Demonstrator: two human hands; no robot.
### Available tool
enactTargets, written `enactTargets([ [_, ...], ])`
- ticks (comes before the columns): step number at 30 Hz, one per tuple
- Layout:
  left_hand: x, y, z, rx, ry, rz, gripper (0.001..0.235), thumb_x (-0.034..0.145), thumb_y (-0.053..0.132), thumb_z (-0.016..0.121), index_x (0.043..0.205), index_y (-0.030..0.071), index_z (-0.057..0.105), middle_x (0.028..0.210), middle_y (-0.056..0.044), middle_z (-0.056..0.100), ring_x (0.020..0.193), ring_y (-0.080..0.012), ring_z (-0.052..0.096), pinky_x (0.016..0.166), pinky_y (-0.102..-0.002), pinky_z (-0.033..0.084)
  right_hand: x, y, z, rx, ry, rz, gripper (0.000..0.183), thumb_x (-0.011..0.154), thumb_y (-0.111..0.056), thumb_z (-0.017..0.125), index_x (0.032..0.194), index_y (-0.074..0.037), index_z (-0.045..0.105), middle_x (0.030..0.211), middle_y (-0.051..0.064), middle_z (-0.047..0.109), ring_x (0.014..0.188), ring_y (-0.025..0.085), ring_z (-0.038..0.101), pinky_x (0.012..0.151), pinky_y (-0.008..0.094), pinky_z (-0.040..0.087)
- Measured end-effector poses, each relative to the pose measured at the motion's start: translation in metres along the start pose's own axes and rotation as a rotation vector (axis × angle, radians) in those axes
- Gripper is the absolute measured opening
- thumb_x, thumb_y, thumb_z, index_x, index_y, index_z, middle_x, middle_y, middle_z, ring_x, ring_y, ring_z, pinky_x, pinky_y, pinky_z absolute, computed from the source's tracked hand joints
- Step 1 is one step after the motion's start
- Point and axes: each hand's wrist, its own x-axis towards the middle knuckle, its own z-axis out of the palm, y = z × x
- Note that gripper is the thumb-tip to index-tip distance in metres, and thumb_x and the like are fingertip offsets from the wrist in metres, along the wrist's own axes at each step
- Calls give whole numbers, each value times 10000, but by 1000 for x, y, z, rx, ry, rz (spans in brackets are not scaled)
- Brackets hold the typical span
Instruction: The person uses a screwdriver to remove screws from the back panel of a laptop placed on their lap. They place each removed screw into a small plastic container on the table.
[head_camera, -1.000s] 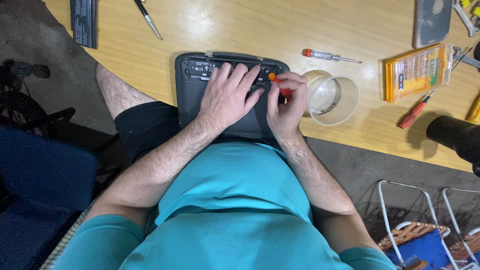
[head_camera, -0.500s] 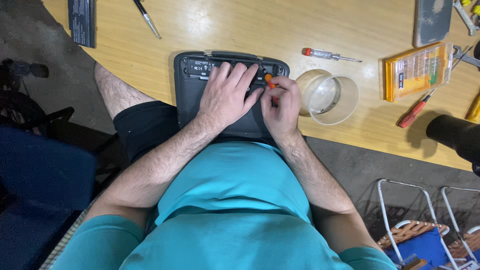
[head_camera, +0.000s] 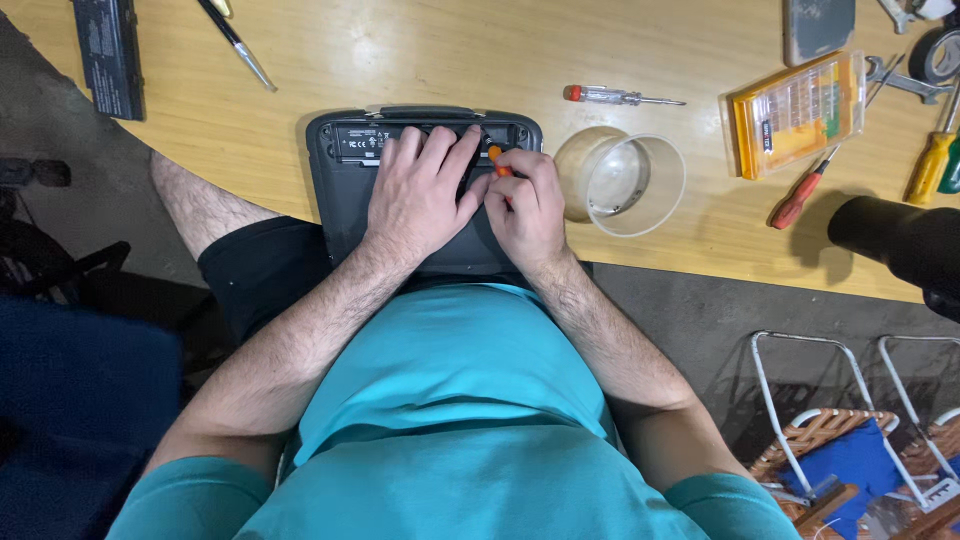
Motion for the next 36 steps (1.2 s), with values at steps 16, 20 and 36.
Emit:
enactTargets([
  [16,1,1,0,13,-9,-9,461,944,391,723,1293,99,651,987,-63,512,868,-268,522,714,-414,439,6,-3,-1,16,12,5,182,862,130,676,804,-28,605,954,140,664,824,347,690,712,423,603],
  [20,0,0,1,17,-15,-9,464,943,401,723,1296,108,651,987,-59,514,877,-266,532,720,-417,448,2,-1,-2,29,4,8,183,859,132,684,825,-34,613,969,141,671,833,353,690,719,429,596],
  [36,-6,-10,3,-323,111,-88,73,975,83,730,1042,111,731,920,-49,586,866,-289,611,763,-422,504,3,-26,-13,318,19,277,165,986,-1,633,945,-27,475,1007,163,640,927,362,675,779,462,564],
])
